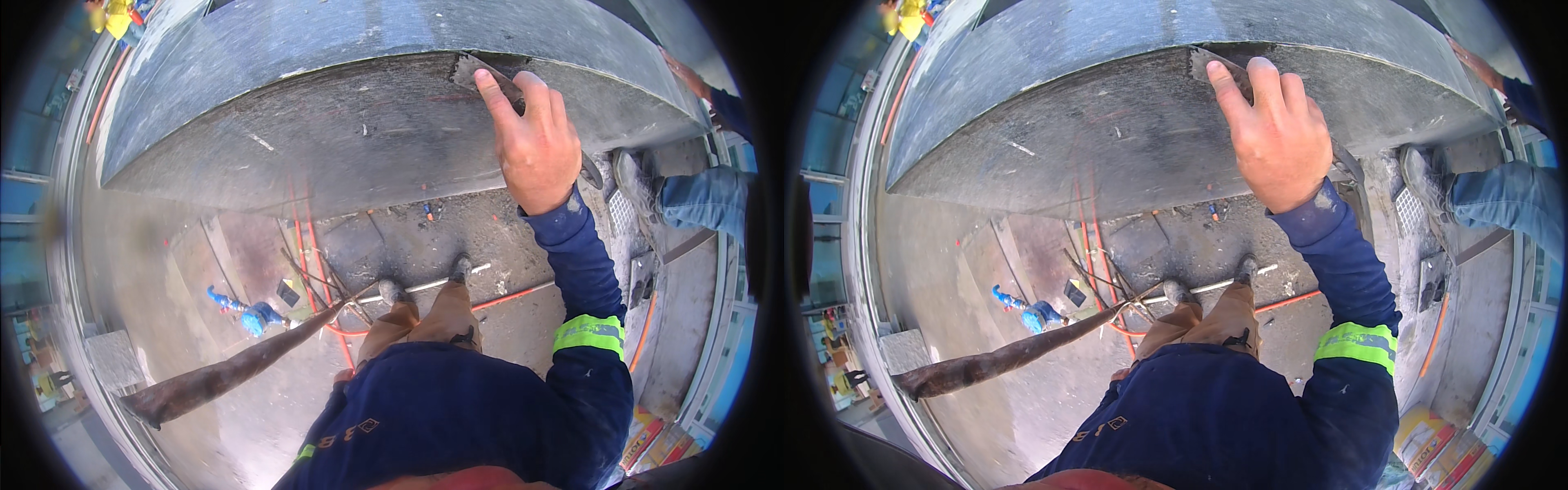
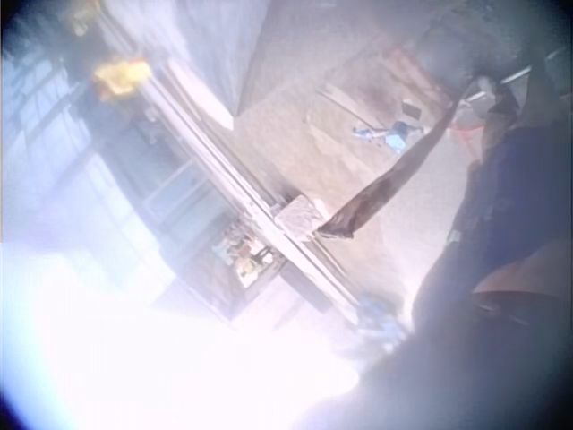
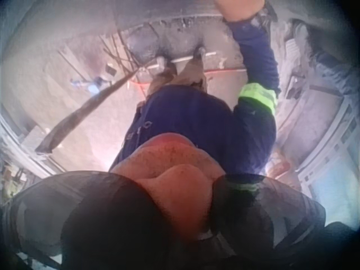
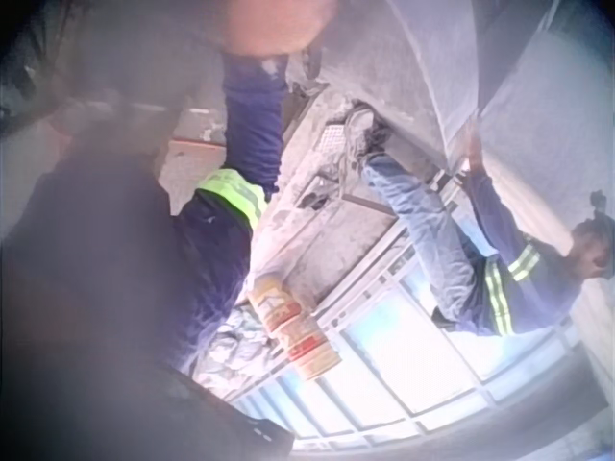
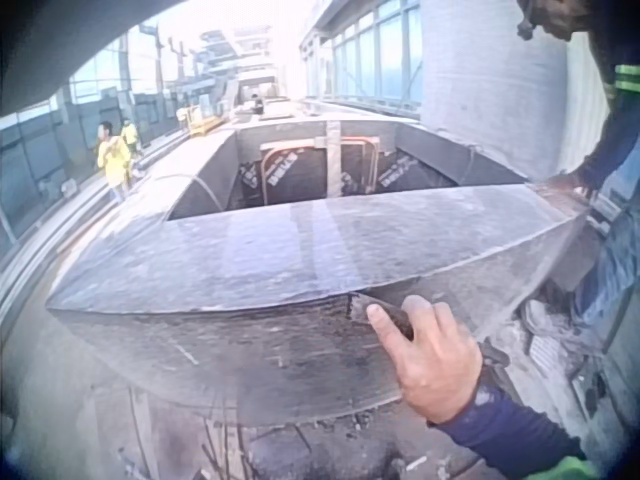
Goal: The person scoops mortar from a pile on the floor and applies it to a curved concrete surface using a trowel. The person repeatedly smooths the mortar along the edge of the structure.
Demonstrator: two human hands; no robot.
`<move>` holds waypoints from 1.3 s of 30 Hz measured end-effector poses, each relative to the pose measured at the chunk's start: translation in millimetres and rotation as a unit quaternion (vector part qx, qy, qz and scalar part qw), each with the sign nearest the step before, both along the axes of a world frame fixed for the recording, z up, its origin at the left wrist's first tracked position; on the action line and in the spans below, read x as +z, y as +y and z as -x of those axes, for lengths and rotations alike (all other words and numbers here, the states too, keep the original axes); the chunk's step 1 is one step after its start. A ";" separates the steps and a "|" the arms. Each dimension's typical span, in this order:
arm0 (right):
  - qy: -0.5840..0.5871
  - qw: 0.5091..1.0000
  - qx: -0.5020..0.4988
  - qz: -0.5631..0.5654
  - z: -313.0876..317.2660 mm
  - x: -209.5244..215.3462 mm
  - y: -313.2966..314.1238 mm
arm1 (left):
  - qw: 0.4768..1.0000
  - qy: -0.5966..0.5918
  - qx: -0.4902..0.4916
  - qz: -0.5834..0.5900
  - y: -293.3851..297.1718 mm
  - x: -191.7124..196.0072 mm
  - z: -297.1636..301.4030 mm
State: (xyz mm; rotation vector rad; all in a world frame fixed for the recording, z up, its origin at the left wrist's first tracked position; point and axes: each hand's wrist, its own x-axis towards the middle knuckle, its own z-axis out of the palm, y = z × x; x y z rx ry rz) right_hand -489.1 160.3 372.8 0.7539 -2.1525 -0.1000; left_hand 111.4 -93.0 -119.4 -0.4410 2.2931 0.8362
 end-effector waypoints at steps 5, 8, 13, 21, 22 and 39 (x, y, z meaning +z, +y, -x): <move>-0.003 1.000 -0.022 -0.009 1.5 0.9 14.6 | 1.000 0.015 -0.006 0.004 -0.3 -0.3 4.4; -0.008 1.000 -0.027 -0.013 1.8 2.0 20.2 | 1.000 0.008 0.005 0.002 -0.2 0.6 7.9; -0.006 0.999 -0.034 -0.010 7.3 -1.4 33.2 | 0.999 -0.005 -0.030 0.019 -0.8 1.0 12.3; -0.004 0.999 -0.054 -0.002 14.0 -5.0 58.2 | 0.999 0.002 -0.032 0.020 4.2 9.9 14.8; -0.005 0.998 -0.059 0.000 14.4 -5.1 60.8 | 0.999 0.007 -0.034 0.025 4.1 10.4 14.5; -0.642 0.632 -0.415 0.125 -162.3 -260.9 285.0 | 0.970 -0.111 -0.214 -0.007 -5.5 -64.6 58.8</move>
